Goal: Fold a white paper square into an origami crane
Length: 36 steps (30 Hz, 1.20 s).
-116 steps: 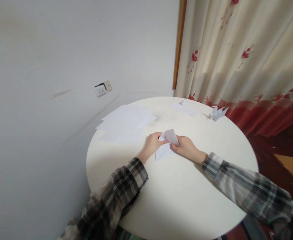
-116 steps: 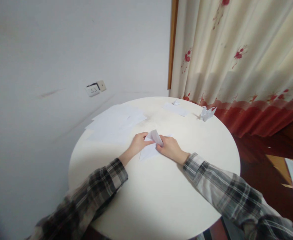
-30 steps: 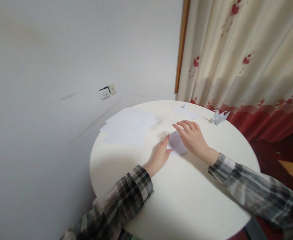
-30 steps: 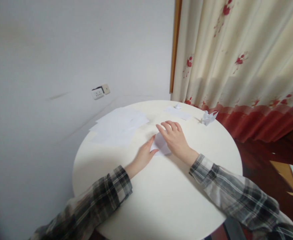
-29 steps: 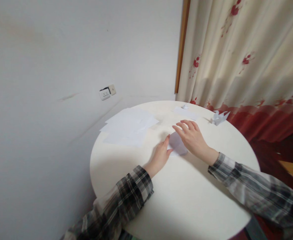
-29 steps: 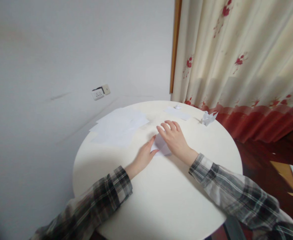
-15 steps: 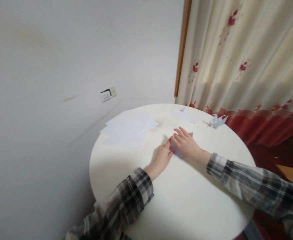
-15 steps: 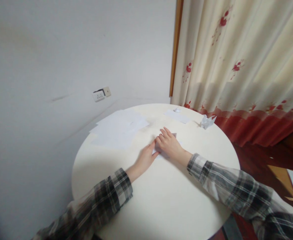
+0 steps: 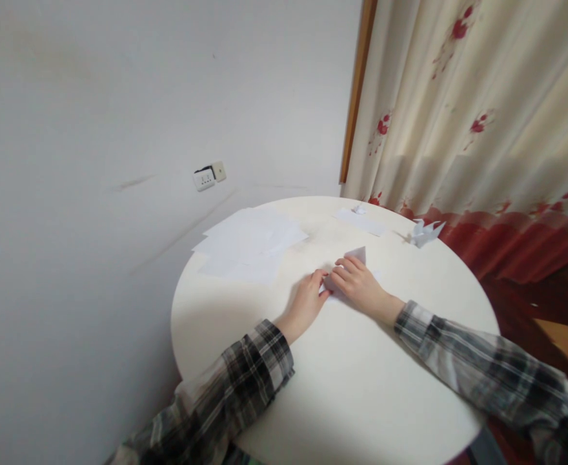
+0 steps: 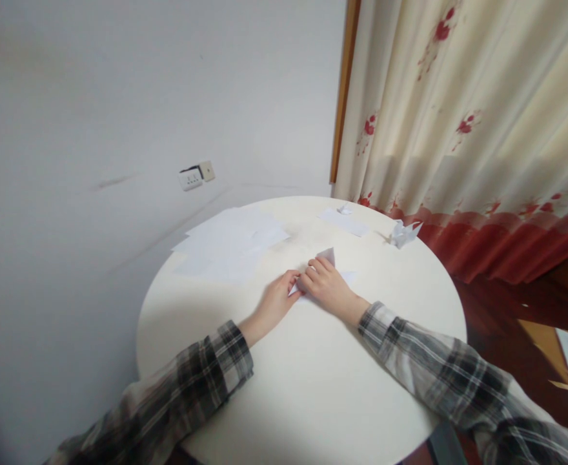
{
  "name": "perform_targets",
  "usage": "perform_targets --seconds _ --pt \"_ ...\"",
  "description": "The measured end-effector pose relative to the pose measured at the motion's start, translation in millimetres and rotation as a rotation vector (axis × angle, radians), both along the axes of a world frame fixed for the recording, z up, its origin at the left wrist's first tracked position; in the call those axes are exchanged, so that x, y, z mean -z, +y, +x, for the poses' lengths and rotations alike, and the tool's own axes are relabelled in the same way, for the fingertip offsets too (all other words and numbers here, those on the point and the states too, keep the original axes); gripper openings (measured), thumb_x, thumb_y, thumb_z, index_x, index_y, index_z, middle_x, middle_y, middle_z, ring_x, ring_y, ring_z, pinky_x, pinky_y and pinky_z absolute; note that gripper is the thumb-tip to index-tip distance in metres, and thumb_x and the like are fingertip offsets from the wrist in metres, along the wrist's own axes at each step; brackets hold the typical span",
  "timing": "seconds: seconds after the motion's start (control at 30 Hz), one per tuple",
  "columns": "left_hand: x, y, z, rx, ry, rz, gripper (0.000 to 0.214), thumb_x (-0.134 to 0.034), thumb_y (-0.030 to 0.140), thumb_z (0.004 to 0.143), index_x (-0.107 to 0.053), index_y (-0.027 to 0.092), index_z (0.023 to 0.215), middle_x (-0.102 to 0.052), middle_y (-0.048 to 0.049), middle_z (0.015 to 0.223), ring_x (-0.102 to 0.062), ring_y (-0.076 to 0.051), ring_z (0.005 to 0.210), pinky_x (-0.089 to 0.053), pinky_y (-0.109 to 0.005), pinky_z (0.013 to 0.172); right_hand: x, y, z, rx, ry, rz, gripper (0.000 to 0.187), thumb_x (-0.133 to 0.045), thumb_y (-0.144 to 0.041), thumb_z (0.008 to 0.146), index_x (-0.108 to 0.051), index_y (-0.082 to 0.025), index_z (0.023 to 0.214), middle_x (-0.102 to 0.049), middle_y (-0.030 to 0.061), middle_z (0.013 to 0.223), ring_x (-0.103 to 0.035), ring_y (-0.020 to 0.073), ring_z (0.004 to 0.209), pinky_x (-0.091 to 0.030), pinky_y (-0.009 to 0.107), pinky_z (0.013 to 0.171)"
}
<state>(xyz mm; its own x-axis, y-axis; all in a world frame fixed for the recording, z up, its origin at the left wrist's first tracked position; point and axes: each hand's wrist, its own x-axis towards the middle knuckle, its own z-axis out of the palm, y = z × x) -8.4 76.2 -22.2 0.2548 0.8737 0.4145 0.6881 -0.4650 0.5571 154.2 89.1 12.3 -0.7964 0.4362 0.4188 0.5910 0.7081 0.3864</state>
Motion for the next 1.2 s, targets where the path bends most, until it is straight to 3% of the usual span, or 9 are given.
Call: perform_targets --seconds 0.2,0.33,0.53,0.77,0.97,1.2 --pt "-0.1 -2 -5 -0.051 -0.086 -0.084 0.021 -0.063 0.007 0.072 -0.052 0.017 0.087 -0.055 0.0039 0.068 -0.054 -0.011 0.064 -0.044 -0.022 0.061 13.4 2 8 -0.014 0.09 0.05 0.016 -0.043 -0.013 0.087 -0.057 -0.014 0.078 -0.058 0.0084 0.08 -0.044 0.0222 0.088 -0.034 0.035 0.079" --pt "-0.6 -4 -7 -0.018 -0.026 -0.048 0.01 -0.058 0.008 0.075 -0.055 0.017 0.075 -0.056 0.0024 0.069 -0.054 -0.012 0.065 -0.044 -0.022 0.062 14.6 -1 9 0.016 0.084 0.039 0.014 -0.045 -0.013 0.085 -0.056 -0.014 0.077 -0.057 0.008 0.078 -0.043 0.0222 0.087 -0.033 0.035 0.076" --pt "-3.6 -10 -7 0.012 0.181 0.096 0.013 -0.051 0.006 0.078 -0.055 0.017 0.082 -0.056 -0.0005 0.078 -0.054 -0.015 0.074 -0.044 -0.026 0.071 11.8 -4 8 0.016 0.053 0.032 0.013 -0.045 -0.016 0.087 -0.057 -0.015 0.082 -0.056 0.0067 0.078 -0.042 0.0203 0.08 -0.031 0.033 0.07" --pt "-6.4 -15 -5 0.003 0.276 0.104 0.02 -0.047 0.006 0.08 -0.057 0.017 0.094 -0.055 -0.0026 0.085 -0.054 -0.016 0.078 -0.046 -0.028 0.074 14.4 -1 12 0.01 0.04 0.084 0.018 -0.043 -0.016 0.088 -0.055 -0.016 0.074 -0.053 0.0045 0.072 -0.041 0.0181 0.07 -0.028 0.032 0.064" --pt "-1.6 -11 -8 0.082 0.323 0.143 0.023 -0.046 0.008 0.084 -0.06 0.018 0.099 -0.055 -0.0028 0.084 -0.053 -0.016 0.08 -0.046 -0.029 0.076 19.2 1 13 -0.011 0.051 0.055 0.02 -0.042 -0.016 0.089 -0.055 -0.015 0.074 -0.053 0.0042 0.072 -0.044 0.0167 0.069 -0.029 0.03 0.062" --pt "-1.0 -10 -22 0.289 0.256 0.161 0.023 -0.054 0.016 0.083 -0.059 0.018 0.106 -0.057 -0.0047 0.096 -0.052 -0.017 0.093 -0.044 -0.031 0.086 23.0 3 21 0.028 0.048 -0.05 0.017 -0.045 -0.013 0.087 -0.055 -0.015 0.074 -0.053 0.0049 0.074 -0.047 0.016 0.07 -0.034 0.029 0.062"
